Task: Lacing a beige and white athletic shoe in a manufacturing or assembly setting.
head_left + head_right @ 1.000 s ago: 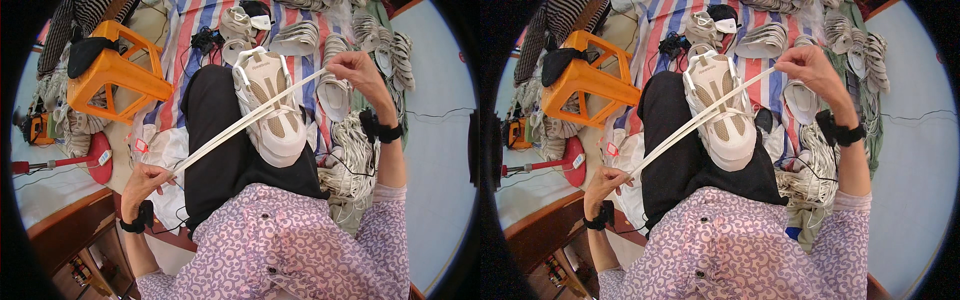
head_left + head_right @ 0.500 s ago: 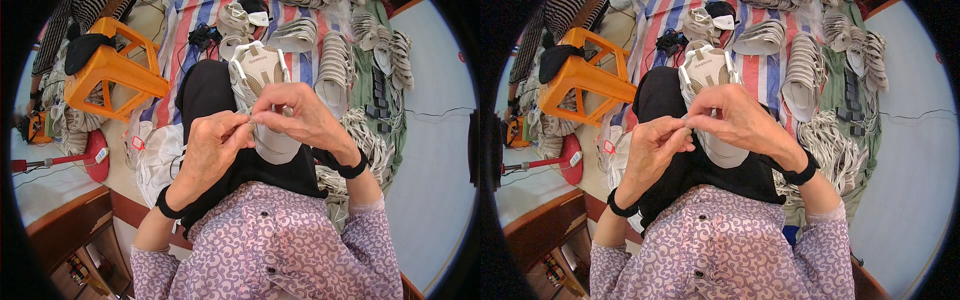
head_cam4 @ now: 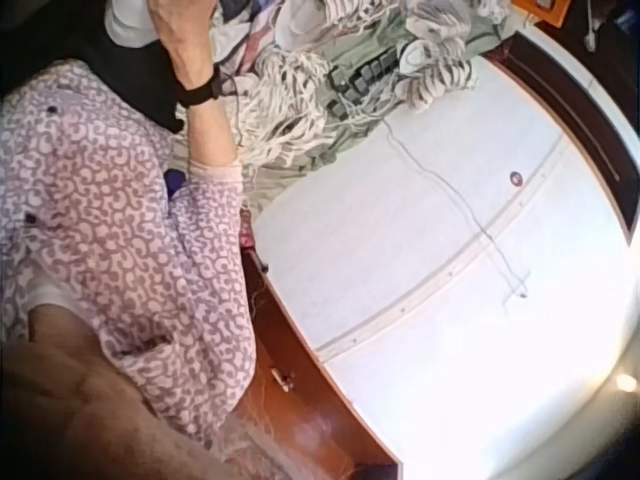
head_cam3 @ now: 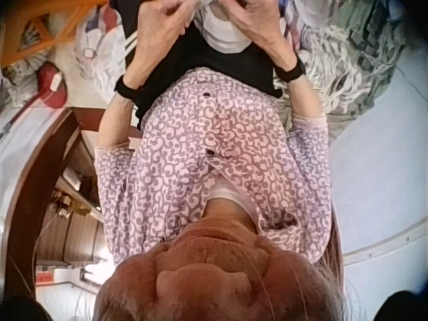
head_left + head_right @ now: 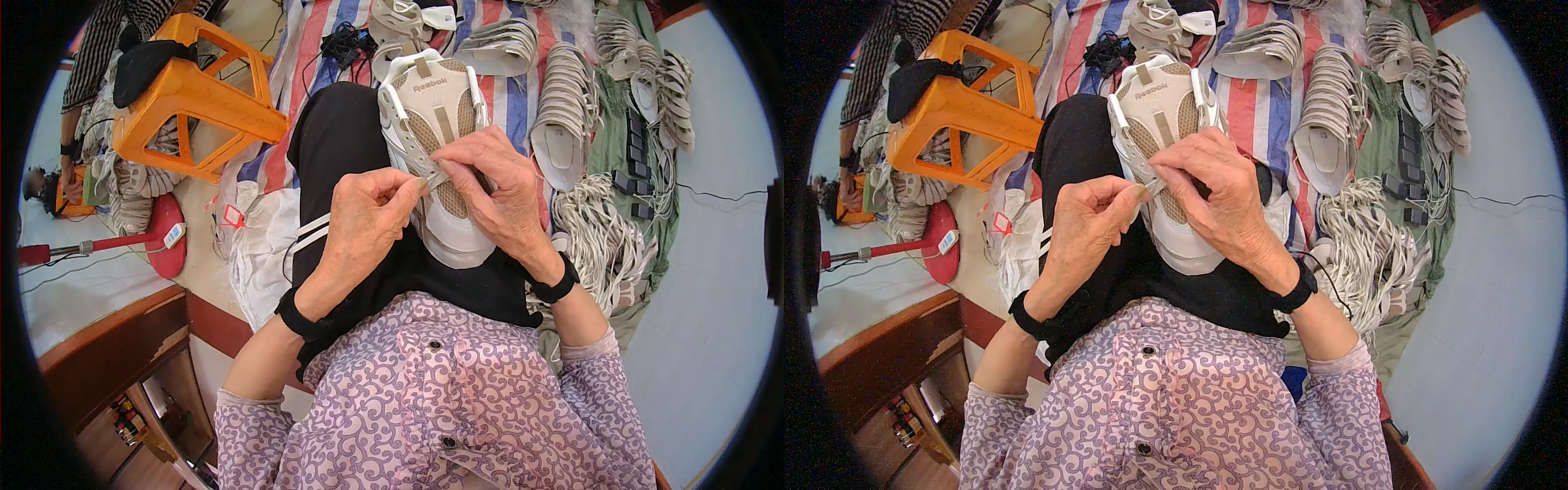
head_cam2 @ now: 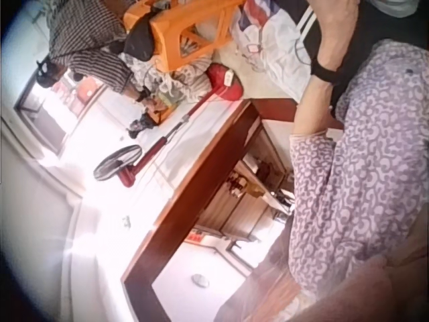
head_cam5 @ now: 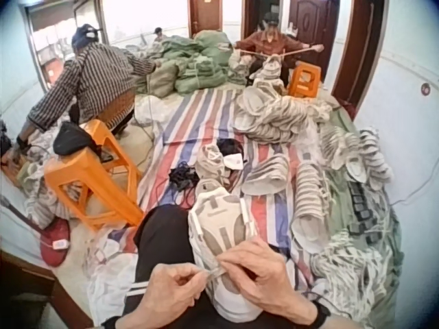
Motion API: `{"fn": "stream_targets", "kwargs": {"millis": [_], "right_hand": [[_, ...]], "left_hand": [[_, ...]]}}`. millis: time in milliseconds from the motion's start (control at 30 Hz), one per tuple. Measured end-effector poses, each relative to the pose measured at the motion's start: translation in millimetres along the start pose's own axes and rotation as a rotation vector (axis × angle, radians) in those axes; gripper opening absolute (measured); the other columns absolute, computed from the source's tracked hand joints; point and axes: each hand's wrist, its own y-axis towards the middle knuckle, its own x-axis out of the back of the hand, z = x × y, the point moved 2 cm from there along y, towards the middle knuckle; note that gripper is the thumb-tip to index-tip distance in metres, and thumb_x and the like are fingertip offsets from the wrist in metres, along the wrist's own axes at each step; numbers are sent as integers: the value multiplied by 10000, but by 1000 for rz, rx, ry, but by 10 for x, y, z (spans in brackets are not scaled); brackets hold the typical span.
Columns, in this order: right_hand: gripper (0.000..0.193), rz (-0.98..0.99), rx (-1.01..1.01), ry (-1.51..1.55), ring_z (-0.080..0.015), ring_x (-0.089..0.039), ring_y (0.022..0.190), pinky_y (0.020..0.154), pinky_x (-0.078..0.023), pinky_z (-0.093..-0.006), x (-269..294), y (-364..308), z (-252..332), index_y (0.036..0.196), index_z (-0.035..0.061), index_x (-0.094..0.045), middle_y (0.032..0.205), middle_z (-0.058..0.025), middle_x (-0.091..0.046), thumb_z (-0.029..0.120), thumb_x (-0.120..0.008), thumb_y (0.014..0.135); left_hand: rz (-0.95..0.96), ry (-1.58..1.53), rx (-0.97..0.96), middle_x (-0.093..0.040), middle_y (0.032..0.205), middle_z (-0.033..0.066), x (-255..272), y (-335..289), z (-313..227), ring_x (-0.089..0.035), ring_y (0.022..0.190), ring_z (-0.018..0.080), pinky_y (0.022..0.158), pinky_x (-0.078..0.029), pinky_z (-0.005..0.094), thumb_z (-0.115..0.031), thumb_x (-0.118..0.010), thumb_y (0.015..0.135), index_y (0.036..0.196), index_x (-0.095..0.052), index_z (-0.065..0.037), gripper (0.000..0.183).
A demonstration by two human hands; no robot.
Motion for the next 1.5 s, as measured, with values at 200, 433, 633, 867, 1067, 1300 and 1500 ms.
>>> {"fn": "stream_targets", "kwargs": {"millis": [200, 433, 633, 867, 1067, 1300, 1500], "right_hand": [[139, -68, -13, 77, -219, -635, 830, 757, -484, -318, -29, -52, -12, 946, 15, -721, 879, -78, -706, -36, -694, 820], [147, -86, -21, 111, -222, -623, 810, 734, -479, -312, -63, -91, -4, 942, 22, -722, 864, -78, -698, -39, -699, 811], [126, -119, -1, 157, -247, -620, 807, 732, -486, -333, -71, -71, -40, 909, 12, -709, 844, -90, -684, -26, -708, 789], [79, -163, -57, 235, -300, -638, 809, 731, -492, -380, -59, -137, -116, 872, 1, -699, 806, -124, -664, 23, -702, 797], [85, -168, 3, 269, -285, -643, 818, 755, -504, -359, -66, -145, -52, 890, -1, -709, 838, -115, -680, 22, -706, 808], [102, -194, 11, 249, -278, -645, 813, 739, -510, -358, -120, -217, -75, 913, 11, -722, 832, -107, -684, 33, -712, 814], [121, -185, 23, 264, -258, -646, 815, 736, -517, -345, -125, -204, -53, 942, 23, -730, 836, -96, -689, 37, -714, 823]], "left_hand": [[-85, -14, 31, -539, 572, -24, -51, -40, -12, -483, 505, 25, 437, -372, 213, -159, -665, 930, 793, -686, 37, 240], [-321, 668, -453, -593, 622, 160, -205, -113, -100, -600, 560, 350, 507, -463, 399, -67, -688, 828, 694, -569, -9, 187], [-357, 905, -548, -579, 619, 163, -328, -64, -222, -610, 584, 350, 512, -452, 436, -55, -668, 827, 700, -541, -11, 186], [-180, 303, 51, -580, 583, 202, -178, 85, -142, -572, 478, 344, 490, -447, 385, -114, -652, 825, 703, -623, 24, 187], [-285, 817, -288, -569, 576, 206, -211, 35, -260, -588, 526, 391, 524, -461, 442, -132, -637, 822, 658, -602, 28, 232], [-347, 1004, -467, -572, 611, 219, -360, -80, -234, -605, 594, 420, 537, -451, 500, -129, -659, 826, 661, -565, -6, 226], [-387, 962, -444, -585, 612, 204, -313, -86, -107, -613, 602, 420, 541, -458, 501, -150, -662, 845, 679, -573, -19, 228]]}}
